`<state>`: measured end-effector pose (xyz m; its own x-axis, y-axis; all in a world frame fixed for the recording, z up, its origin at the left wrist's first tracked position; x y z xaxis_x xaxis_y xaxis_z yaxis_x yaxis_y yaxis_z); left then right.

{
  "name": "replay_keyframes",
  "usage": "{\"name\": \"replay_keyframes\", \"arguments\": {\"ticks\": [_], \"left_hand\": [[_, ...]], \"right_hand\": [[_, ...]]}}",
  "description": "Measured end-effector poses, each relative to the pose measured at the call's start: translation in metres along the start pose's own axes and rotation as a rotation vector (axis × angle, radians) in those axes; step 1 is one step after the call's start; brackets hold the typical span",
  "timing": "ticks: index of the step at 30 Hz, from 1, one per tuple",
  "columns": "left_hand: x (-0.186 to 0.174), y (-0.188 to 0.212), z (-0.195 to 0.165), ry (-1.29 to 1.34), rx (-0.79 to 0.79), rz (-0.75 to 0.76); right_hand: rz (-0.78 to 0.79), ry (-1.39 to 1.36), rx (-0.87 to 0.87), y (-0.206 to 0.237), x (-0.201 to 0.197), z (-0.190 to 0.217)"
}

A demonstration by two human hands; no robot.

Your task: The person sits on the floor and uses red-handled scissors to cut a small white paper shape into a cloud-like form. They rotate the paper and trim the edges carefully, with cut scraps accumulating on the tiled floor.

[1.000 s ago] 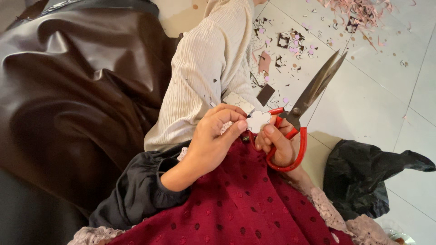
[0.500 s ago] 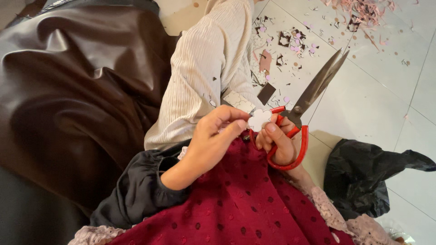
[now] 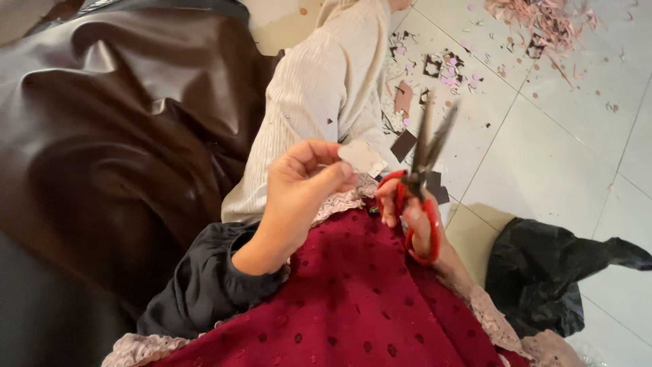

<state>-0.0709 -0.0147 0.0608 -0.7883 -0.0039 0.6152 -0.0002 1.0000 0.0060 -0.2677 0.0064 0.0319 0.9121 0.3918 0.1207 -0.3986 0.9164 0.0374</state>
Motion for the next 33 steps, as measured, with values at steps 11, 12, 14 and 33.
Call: {"name": "replay_keyframes", "arguments": {"ticks": [11, 12, 14, 33], "left_hand": [[-0.002, -0.001, -0.041, 0.093, 0.133, -0.087], [-0.002, -0.001, -0.042, 0.100, 0.142, -0.084], [0.000, 0.000, -0.044, 0.101, 0.164, -0.070], [0.004, 0.004, -0.046, 0.052, 0.161, -0.048]], "right_hand": [[0.026, 0.592, 0.114, 0.003, 0.003, 0.003], [0.019, 0.592, 0.125, 0.003, 0.002, 0.002], [0.008, 0.606, 0.140, 0.004, 0.000, 0.000], [-0.038, 0.548, 0.225, 0.007, -0.009, -0.016]]}}
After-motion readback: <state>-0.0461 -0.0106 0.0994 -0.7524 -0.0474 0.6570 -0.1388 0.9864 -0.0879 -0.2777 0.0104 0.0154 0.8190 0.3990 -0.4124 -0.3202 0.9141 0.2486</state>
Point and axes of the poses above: each hand's wrist, its own y-axis away from the middle knuckle, its own x-axis out of the palm, z = x × y, the point moved 8 cm from there along -y, towards the middle knuckle, and after that the axes turned 7 degrees about x, right-handed, at the moved point
